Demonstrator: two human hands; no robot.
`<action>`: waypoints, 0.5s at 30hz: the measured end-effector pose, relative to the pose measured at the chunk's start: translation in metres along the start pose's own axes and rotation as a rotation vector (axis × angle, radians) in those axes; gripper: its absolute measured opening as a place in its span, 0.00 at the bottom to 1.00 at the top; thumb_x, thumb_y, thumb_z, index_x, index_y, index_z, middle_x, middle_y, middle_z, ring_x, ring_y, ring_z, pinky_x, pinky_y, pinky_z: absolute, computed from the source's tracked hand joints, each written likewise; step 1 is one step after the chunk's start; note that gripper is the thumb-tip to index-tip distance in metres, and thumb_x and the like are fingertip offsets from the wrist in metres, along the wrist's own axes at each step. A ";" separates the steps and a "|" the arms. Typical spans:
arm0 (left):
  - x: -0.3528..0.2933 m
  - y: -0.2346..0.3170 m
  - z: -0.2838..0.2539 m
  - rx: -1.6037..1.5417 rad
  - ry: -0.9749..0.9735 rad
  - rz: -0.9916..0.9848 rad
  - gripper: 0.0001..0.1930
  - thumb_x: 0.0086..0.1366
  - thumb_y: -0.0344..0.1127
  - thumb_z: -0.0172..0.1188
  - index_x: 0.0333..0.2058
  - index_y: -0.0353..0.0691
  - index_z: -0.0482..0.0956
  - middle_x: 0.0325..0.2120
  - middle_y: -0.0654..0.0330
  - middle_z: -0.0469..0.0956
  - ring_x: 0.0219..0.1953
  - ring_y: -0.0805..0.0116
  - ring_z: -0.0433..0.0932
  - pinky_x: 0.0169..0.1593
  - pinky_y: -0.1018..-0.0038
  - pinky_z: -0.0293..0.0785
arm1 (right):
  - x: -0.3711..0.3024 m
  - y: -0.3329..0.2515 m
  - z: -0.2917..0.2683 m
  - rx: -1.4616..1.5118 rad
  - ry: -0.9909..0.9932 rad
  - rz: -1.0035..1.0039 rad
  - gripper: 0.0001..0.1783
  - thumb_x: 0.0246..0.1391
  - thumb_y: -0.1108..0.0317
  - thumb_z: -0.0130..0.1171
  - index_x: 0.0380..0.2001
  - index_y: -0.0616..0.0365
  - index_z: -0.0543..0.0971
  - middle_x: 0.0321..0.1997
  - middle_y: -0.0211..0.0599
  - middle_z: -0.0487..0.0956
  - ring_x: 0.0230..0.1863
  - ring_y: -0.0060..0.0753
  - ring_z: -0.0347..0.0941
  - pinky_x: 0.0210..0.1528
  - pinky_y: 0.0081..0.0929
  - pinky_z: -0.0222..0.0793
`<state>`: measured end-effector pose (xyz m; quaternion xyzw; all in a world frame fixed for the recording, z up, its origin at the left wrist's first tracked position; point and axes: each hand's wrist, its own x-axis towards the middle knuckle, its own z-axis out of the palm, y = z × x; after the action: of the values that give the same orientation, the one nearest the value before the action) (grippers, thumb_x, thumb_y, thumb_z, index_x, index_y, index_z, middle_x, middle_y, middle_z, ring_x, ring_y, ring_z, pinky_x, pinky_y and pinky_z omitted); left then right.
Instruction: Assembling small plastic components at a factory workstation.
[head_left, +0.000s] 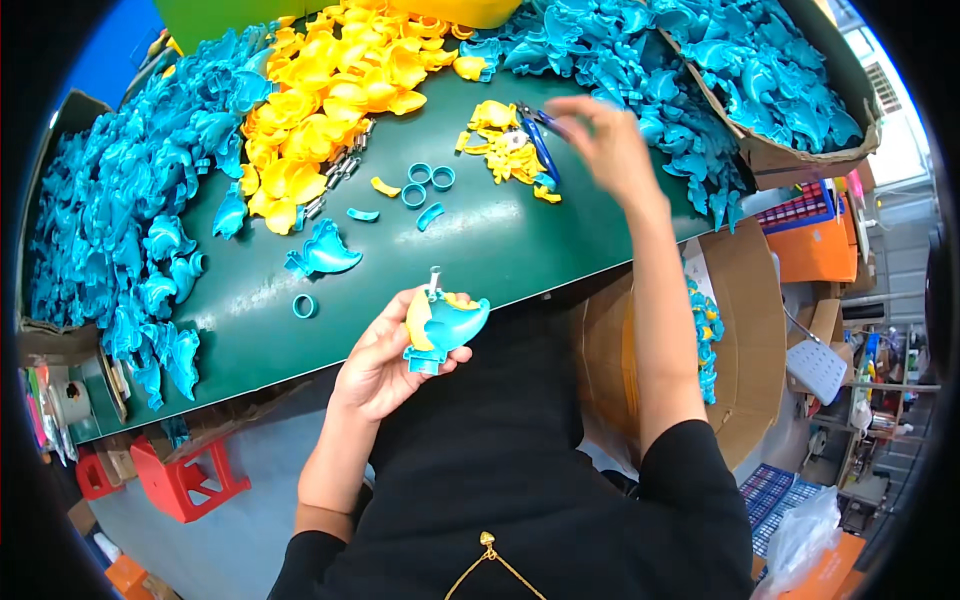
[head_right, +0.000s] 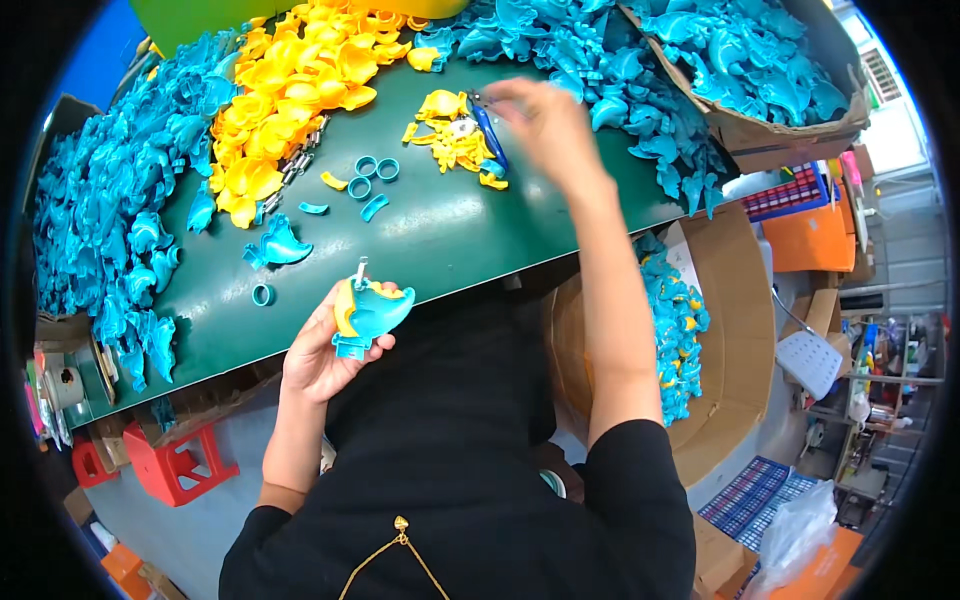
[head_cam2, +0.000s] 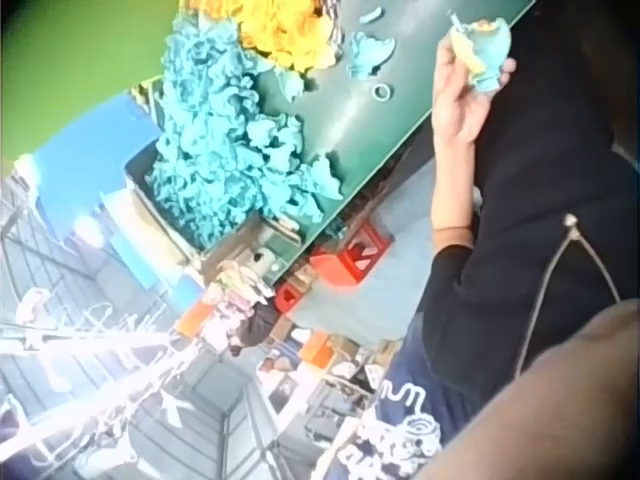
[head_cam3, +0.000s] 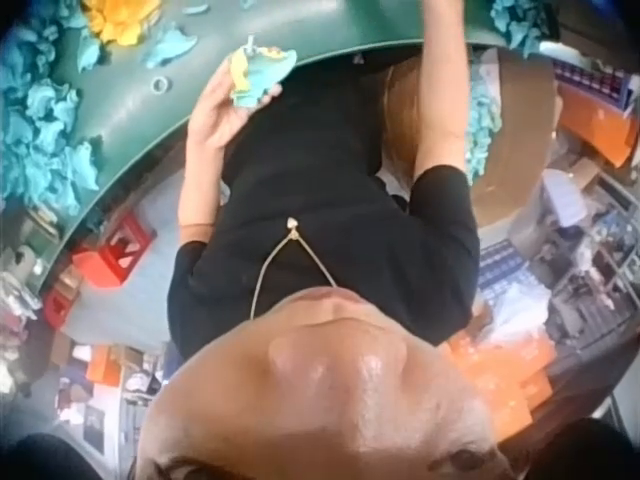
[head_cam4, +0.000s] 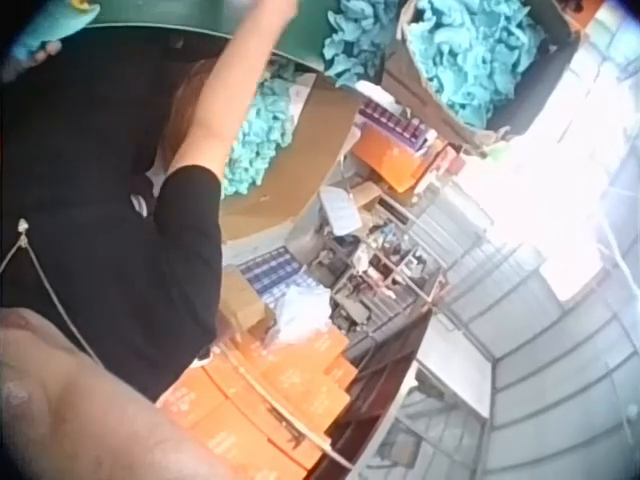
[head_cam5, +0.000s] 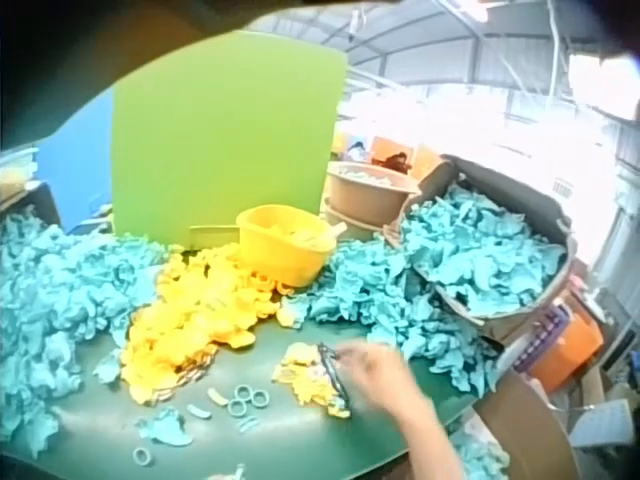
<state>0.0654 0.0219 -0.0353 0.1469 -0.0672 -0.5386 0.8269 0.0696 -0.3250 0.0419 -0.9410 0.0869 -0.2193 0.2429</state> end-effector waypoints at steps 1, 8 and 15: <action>0.002 0.000 0.002 0.002 -0.007 -0.006 0.28 0.74 0.43 0.52 0.65 0.35 0.59 0.63 0.37 0.62 0.48 0.36 0.80 0.51 0.52 0.83 | 0.008 0.035 -0.004 -0.505 0.143 0.016 0.12 0.55 0.70 0.63 0.43 0.55 0.86 0.41 0.40 0.85 0.50 0.47 0.78 0.51 0.38 0.75; 0.004 -0.001 0.003 -0.222 0.008 -0.001 0.20 0.70 0.39 0.59 0.55 0.42 0.63 0.65 0.36 0.59 0.54 0.38 0.77 0.55 0.56 0.80 | 0.004 0.065 -0.015 -0.331 0.134 -0.142 0.12 0.55 0.75 0.58 0.41 0.54 0.85 0.40 0.37 0.84 0.48 0.39 0.78 0.48 0.34 0.72; 0.005 0.005 0.002 0.045 0.079 0.063 0.39 0.58 0.36 0.72 0.66 0.40 0.61 0.65 0.43 0.62 0.59 0.41 0.73 0.61 0.54 0.74 | -0.074 -0.051 0.036 0.333 -0.625 -0.150 0.10 0.58 0.74 0.56 0.42 0.57 0.81 0.42 0.37 0.74 0.47 0.38 0.72 0.53 0.34 0.68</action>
<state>0.0717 0.0187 -0.0323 0.1842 -0.0513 -0.5044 0.8420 0.0226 -0.2459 0.0116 -0.9138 -0.0979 0.0509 0.3908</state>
